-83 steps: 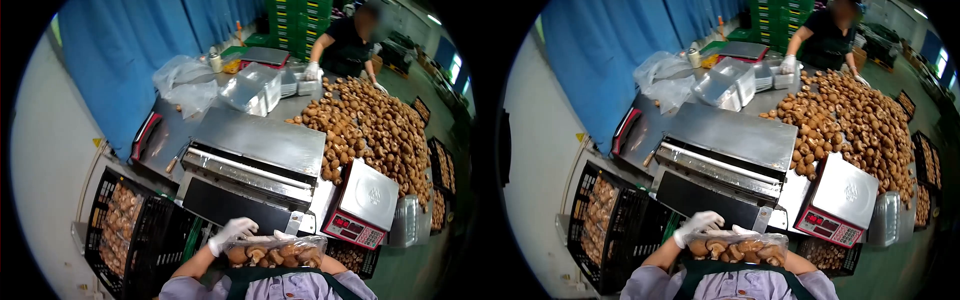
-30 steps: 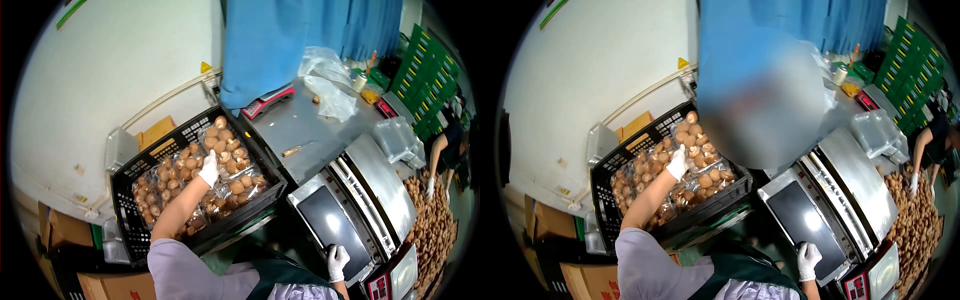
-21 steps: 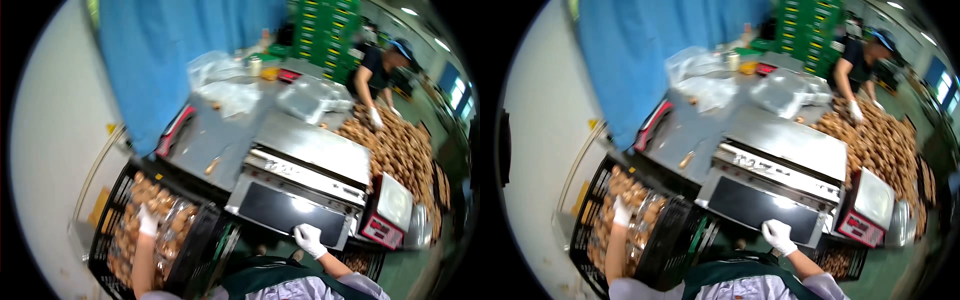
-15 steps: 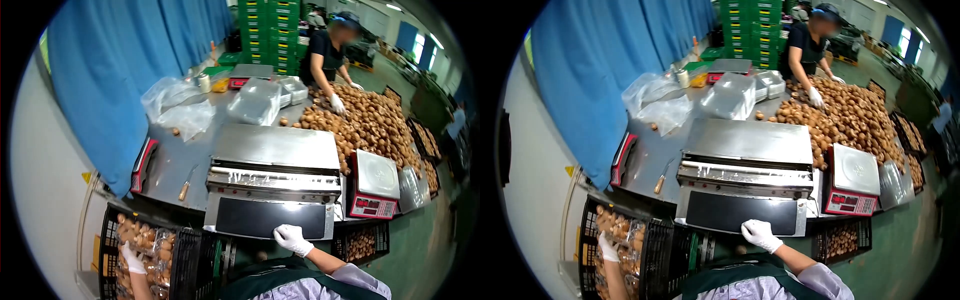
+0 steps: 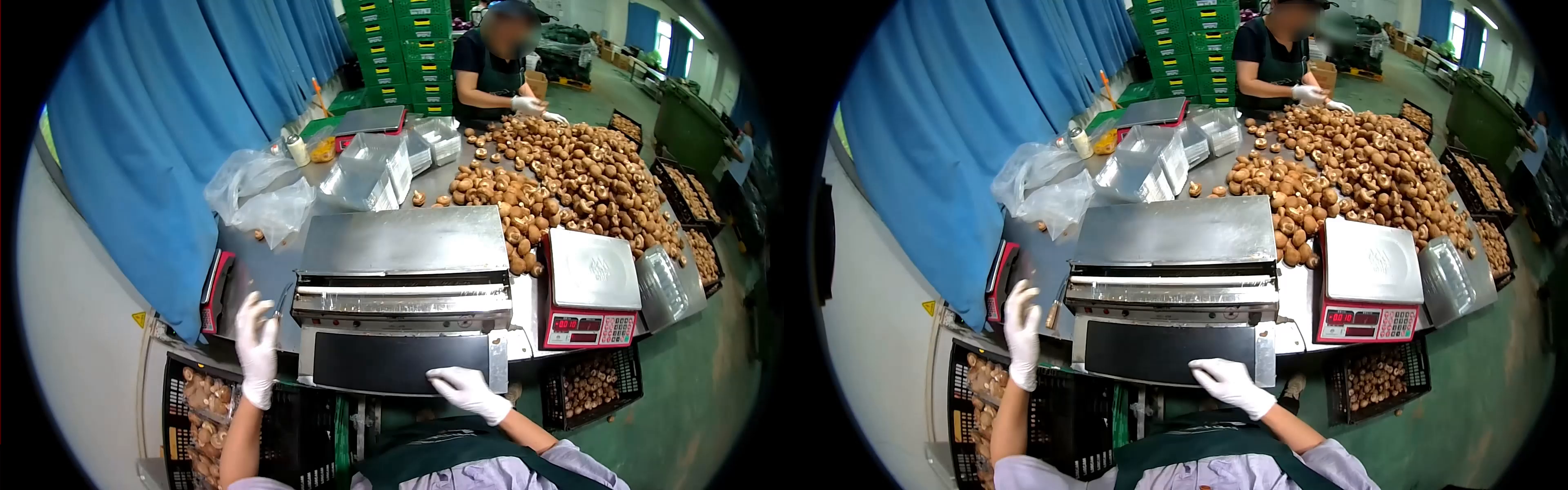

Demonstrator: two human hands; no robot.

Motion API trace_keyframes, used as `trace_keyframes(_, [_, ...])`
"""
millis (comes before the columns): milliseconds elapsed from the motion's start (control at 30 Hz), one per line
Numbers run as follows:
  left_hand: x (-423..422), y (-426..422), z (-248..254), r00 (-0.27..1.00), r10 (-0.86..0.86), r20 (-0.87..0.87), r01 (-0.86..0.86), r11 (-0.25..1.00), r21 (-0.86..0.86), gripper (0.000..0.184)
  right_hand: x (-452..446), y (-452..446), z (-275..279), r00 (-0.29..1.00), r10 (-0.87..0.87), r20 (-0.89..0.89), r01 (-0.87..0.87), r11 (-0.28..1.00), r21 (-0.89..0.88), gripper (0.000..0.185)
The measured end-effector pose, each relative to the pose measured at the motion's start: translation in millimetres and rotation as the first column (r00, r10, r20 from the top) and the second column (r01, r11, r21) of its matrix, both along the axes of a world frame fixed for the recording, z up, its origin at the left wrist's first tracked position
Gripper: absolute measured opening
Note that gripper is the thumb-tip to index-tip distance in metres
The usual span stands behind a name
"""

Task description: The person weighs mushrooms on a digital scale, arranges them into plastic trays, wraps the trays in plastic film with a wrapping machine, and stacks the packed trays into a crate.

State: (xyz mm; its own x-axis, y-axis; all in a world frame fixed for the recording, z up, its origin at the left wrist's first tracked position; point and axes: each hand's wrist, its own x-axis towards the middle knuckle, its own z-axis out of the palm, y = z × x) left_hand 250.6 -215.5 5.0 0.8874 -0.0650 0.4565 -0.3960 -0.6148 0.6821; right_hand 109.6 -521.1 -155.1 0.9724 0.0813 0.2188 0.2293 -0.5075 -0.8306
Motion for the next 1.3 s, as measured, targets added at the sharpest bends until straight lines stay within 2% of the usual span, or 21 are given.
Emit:
trace_keyframes(67, [0, -38, -11, 0.996, -0.083, -0.035, 0.083, 0.997, -0.006, 0.025, -11, -49, 17, 0.996, -0.089, 0.002, 0.089, 0.996, -0.026, 0.019])
trace_keyframes(100, [0, -58, -15, 0.989, -0.136, -0.054, 0.133, 0.990, -0.046, 0.023, -19, -76, 18, 0.982, -0.183, 0.041, 0.182, 0.983, 0.031, 0.018])
trace_keyframes(133, [-2, -76, -25, 0.983, -0.160, -0.093, 0.154, 0.986, -0.070, 0.021, -30, -107, 31, 0.955, -0.292, -0.059, 0.296, 0.951, 0.084, 0.019])
trace_keyframes(167, [-4, -94, -35, 0.974, -0.186, -0.131, 0.174, 0.980, -0.097, 0.019, -39, -151, 29, 0.915, -0.392, 0.101, 0.403, 0.904, -0.142, 0.020])
trace_keyframes(200, [-9, -114, -43, 0.970, -0.206, -0.133, 0.197, 0.978, -0.074, 0.018, -45, -186, 42, 0.848, -0.504, 0.163, 0.523, 0.847, -0.098, 0.022])
trace_keyframes(233, [-16, -136, -49, 0.965, -0.227, -0.130, 0.222, 0.974, -0.050, 0.017, -55, -226, 56, 0.781, -0.572, 0.251, 0.615, 0.774, -0.148, 0.022])
trace_keyframes(300, [-31, -181, -56, 0.944, -0.263, -0.199, 0.250, 0.964, -0.088, 0.016, -86, -318, 56, 0.641, -0.734, 0.224, 0.767, 0.601, -0.225, 0.026])
trace_keyframes(367, [-42, -225, -62, 0.918, -0.304, -0.256, 0.277, 0.951, -0.134, 0.015, -108, -407, 49, 0.504, -0.633, 0.588, 0.863, 0.342, -0.371, 0.029])
trace_keyframes(433, [-54, -264, -71, 0.889, -0.356, -0.289, 0.302, 0.929, -0.214, 0.015, -133, -472, 38, 0.411, -0.661, 0.628, 0.838, 0.003, -0.545, 0.032])
trace_keyframes(467, [-57, -281, -81, 0.872, -0.390, -0.297, 0.327, 0.914, -0.240, 0.014, -141, -496, 27, 0.407, -0.666, 0.625, 0.841, 0.005, -0.542, 0.032])
trace_keyframes(533, [-67, -313, -86, 0.845, -0.437, -0.308, 0.377, 0.895, -0.238, 0.014, -163, -539, 6, 0.374, -0.926, 0.049, 0.637, 0.218, -0.739, 0.030])
trace_keyframes(567, [-72, -327, -89, 0.831, -0.454, -0.321, 0.393, 0.888, -0.239, 0.014, -173, -556, -11, 0.451, -0.892, -0.038, 0.666, 0.364, -0.651, 0.025])
trace_keyframes(633, [-81, -348, -91, 0.820, -0.475, -0.318, 0.412, 0.877, -0.247, 0.013, -179, -567, -26, 0.511, -0.854, 0.094, 0.685, 0.339, -0.646, 0.019])
trace_keyframes(700, [-91, -363, -90, 0.804, -0.478, -0.354, 0.410, 0.877, -0.252, 0.014, -170, -549, 4, 0.525, -0.849, -0.056, 0.736, 0.487, -0.470, 0.019])
trace_keyframes(733, [-95, -368, -89, 0.799, -0.474, -0.369, 0.401, 0.878, -0.259, 0.014, -169, -546, 8, 0.598, -0.799, -0.070, 0.726, 0.577, -0.374, 0.018])
trace_keyframes(833, [-101, -373, -93, 0.791, -0.429, -0.436, 0.318, 0.897, -0.306, 0.015, -164, -536, 18, 0.551, -0.825, -0.124, 0.724, 0.546, -0.422, 0.015])
trace_keyframes(933, [-102, -374, -95, 0.802, -0.407, -0.438, 0.280, 0.903, -0.326, 0.015, -170, -556, 1, 0.609, -0.793, -0.013, 0.707, 0.550, -0.445, 0.013])
trace_keyframes(1000, [-103, -374, -96, 0.792, -0.416, -0.448, 0.276, 0.897, -0.345, 0.015, -168, -561, 7, 0.550, -0.779, -0.301, 0.742, 0.621, -0.253, 0.014])
trace_keyframes(1100, [-100, -376, -101, 0.791, -0.406, -0.458, 0.248, 0.897, -0.365, 0.016, -165, -560, -4, 0.524, -0.804, -0.280, 0.785, 0.584, -0.206, 0.016])
trace_keyframes(1233, [-101, -379, -106, 0.785, -0.406, -0.469, 0.237, 0.895, -0.378, 0.016, -163, -559, 20, 0.522, -0.735, -0.432, 0.768, 0.626, -0.137, 0.016])
trace_keyframes(1300, [-98, -384, -104, 0.787, -0.387, -0.479, 0.215, 0.902, -0.376, 0.017, -162, -553, 24, 0.521, -0.741, -0.423, 0.757, 0.630, -0.172, 0.016])
